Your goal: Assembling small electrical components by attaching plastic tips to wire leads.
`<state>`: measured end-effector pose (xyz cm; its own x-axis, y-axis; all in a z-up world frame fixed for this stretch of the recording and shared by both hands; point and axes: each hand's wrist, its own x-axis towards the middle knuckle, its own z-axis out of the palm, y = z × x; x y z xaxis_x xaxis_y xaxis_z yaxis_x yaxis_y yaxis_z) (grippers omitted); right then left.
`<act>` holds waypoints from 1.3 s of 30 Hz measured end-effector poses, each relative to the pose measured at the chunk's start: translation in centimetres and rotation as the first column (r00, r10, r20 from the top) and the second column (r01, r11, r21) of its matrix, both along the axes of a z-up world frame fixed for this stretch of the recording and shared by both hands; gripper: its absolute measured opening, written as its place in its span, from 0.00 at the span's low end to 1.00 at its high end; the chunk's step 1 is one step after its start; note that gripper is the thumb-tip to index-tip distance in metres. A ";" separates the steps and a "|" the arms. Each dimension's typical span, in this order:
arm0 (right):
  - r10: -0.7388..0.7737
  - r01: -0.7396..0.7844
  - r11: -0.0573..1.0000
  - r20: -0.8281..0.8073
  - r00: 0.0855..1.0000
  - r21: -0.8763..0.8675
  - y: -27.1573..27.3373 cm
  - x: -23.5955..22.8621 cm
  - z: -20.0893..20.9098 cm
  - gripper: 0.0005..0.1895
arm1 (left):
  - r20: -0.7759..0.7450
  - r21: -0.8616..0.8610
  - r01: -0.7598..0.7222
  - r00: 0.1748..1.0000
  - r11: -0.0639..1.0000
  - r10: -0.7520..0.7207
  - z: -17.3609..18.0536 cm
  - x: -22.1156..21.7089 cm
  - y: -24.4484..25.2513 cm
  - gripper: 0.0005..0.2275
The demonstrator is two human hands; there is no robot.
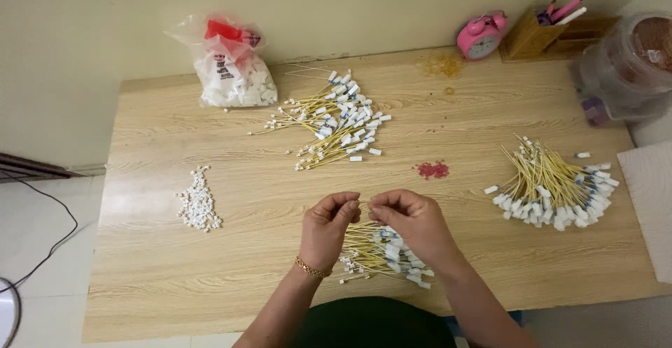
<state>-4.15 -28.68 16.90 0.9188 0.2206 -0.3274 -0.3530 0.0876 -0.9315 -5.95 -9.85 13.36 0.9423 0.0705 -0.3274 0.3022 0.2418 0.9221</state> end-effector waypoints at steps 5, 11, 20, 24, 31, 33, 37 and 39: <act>-0.014 0.028 0.992 0.110 0.994 -0.125 0.9 -0.2 0.4 0.08 | 0.050 -0.092 -0.020 0.998 0.996 0.024 -0.1 -0.1 0.0 0.10; 0.024 -0.011 0.997 0.159 0.987 -0.077 0.9 -0.4 0.9 0.06 | 0.085 -0.113 -0.036 0.995 0.993 0.045 0.1 -0.3 0.0 0.11; 0.033 -0.014 0.984 0.108 0.994 -0.176 1.3 -0.8 2.2 0.08 | 0.070 -0.192 -0.037 0.996 0.981 0.052 0.6 -0.4 -0.1 0.11; 0.033 0.046 0.934 0.214 0.976 -0.355 2.1 -1.0 4.7 0.06 | 0.071 -0.207 -0.033 0.996 0.978 0.049 1.1 -0.7 0.0 0.12; 0.229 0.246 0.789 0.641 0.732 -0.563 1.9 -0.5 3.9 0.07 | 0.049 -0.277 -0.002 0.999 0.961 0.016 2.3 -1.0 0.0 0.13; 0.244 0.229 0.786 0.628 0.739 -0.574 1.8 -0.5 3.6 0.07 | 0.038 -0.278 0.002 0.999 0.960 0.009 2.1 -1.0 0.0 0.13; 0.239 0.111 0.849 0.563 0.791 -0.517 1.6 -0.3 3.7 0.06 | 0.053 -0.263 0.043 0.998 0.964 -0.030 1.6 -0.9 0.2 0.14; 0.250 0.019 0.863 0.459 0.853 -0.505 1.7 -0.2 3.8 0.06 | 0.059 -0.253 0.061 0.997 0.966 -0.047 1.5 -0.8 0.5 0.14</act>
<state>-4.37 -27.01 20.69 0.9586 0.2757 0.0710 0.1871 -0.4223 -0.8870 -6.77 -9.31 14.87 0.9585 -0.0604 -0.2787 0.2749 0.4552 0.8469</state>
